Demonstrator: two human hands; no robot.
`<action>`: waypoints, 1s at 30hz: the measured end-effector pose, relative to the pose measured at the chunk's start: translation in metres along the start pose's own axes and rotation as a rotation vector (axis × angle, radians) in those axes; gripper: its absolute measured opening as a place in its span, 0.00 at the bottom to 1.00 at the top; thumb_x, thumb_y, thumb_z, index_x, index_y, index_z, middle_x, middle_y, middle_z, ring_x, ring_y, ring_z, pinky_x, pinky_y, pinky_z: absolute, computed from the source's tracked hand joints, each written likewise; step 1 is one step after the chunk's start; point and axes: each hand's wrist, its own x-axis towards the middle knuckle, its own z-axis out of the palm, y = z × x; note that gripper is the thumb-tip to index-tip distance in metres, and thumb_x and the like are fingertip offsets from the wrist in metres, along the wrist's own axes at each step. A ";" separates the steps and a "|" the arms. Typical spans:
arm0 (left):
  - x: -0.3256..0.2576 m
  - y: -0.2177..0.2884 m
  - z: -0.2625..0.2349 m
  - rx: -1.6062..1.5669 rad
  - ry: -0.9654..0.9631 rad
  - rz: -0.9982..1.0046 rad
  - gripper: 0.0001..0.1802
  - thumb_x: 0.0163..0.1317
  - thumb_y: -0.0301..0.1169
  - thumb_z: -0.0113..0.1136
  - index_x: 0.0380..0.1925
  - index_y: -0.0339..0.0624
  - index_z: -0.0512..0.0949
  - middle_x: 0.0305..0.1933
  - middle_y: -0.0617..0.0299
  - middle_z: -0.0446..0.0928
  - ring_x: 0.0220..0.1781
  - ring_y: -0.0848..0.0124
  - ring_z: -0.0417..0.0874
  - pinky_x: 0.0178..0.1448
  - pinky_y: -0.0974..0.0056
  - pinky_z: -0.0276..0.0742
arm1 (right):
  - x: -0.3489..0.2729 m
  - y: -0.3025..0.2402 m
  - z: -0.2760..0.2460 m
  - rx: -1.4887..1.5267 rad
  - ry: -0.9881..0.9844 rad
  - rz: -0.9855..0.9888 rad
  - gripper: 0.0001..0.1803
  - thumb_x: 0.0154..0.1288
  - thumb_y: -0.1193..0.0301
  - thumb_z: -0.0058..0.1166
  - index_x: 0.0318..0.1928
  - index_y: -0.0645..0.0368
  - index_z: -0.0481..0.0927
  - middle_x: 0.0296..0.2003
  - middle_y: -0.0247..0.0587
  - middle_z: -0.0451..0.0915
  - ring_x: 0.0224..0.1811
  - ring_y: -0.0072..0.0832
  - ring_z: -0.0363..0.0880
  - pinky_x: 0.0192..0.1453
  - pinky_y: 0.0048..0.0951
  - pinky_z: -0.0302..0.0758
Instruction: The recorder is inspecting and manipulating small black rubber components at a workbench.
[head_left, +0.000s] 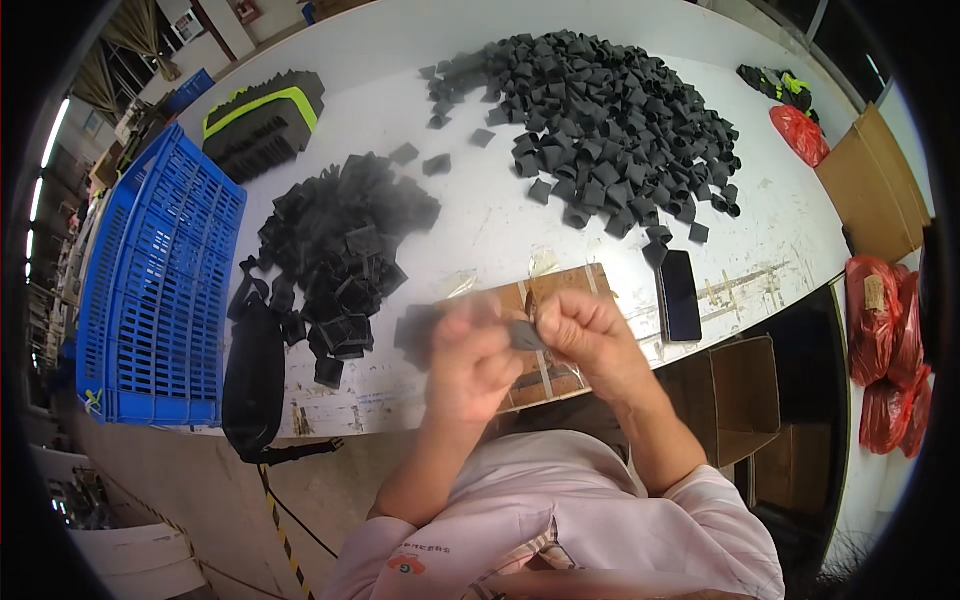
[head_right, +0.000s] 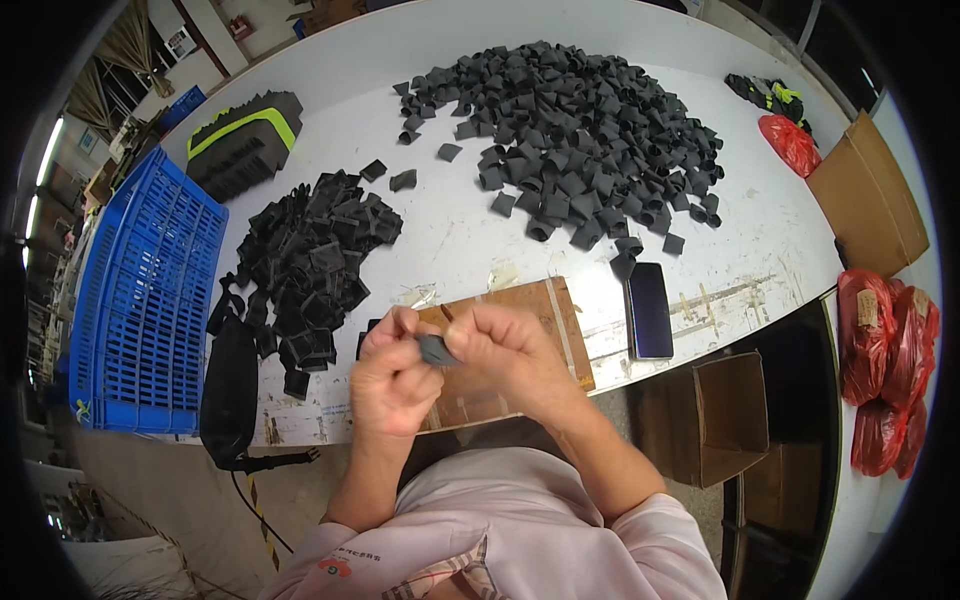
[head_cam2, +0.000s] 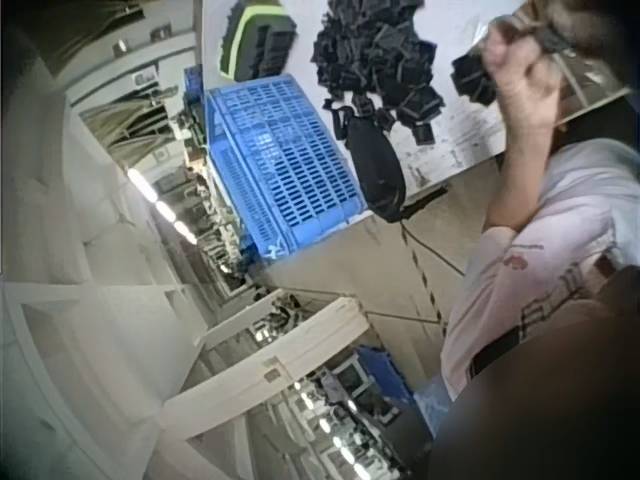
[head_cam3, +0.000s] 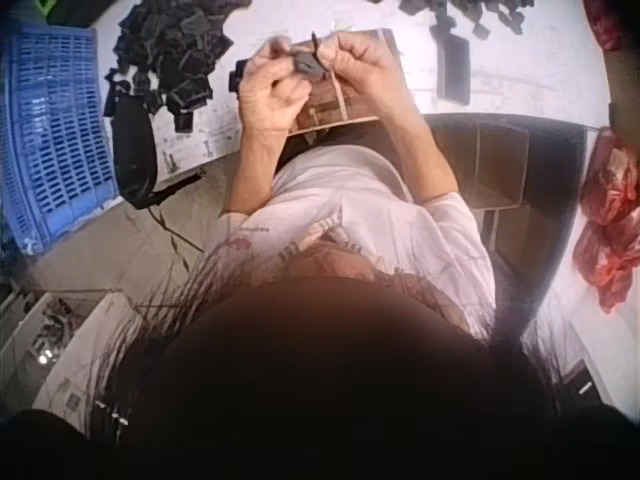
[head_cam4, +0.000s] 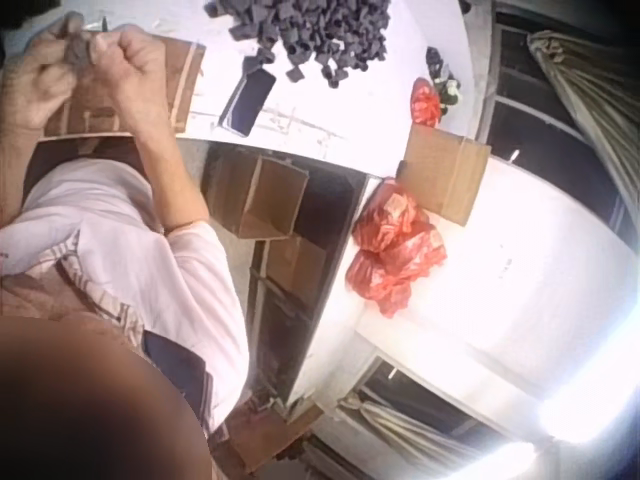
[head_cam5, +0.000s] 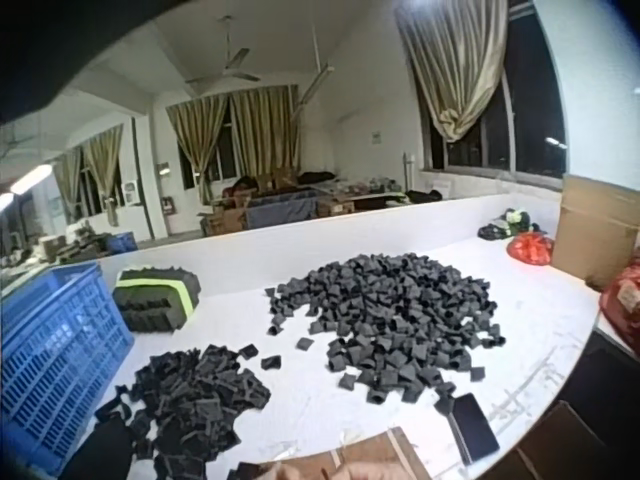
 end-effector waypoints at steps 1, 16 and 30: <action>0.003 0.007 0.007 0.003 -0.008 0.001 0.10 0.55 0.16 0.42 0.38 0.32 0.68 0.33 0.48 0.75 0.07 0.84 0.57 0.11 0.76 0.49 | 0.007 -0.011 -0.001 -0.003 -0.001 -0.008 0.12 0.62 0.64 0.49 0.25 0.57 0.73 0.20 0.20 0.65 0.23 0.09 0.58 0.26 0.13 0.56; 0.018 -0.004 0.010 0.133 0.047 0.033 0.08 0.58 0.20 0.48 0.38 0.35 0.67 0.27 0.61 0.72 0.13 0.84 0.58 0.16 0.79 0.52 | 0.035 0.013 -0.027 0.144 -0.118 0.052 0.15 0.62 0.61 0.50 0.24 0.57 0.72 0.17 0.25 0.65 0.17 0.13 0.55 0.20 0.16 0.53; 0.017 -0.002 0.011 1.185 0.076 0.608 0.16 0.58 0.24 0.51 0.47 0.30 0.68 0.36 0.60 0.72 0.37 0.78 0.70 0.43 0.75 0.66 | 0.019 0.009 -0.019 -0.432 0.151 -0.130 0.15 0.62 0.61 0.48 0.30 0.62 0.72 0.19 0.28 0.67 0.20 0.17 0.63 0.24 0.17 0.61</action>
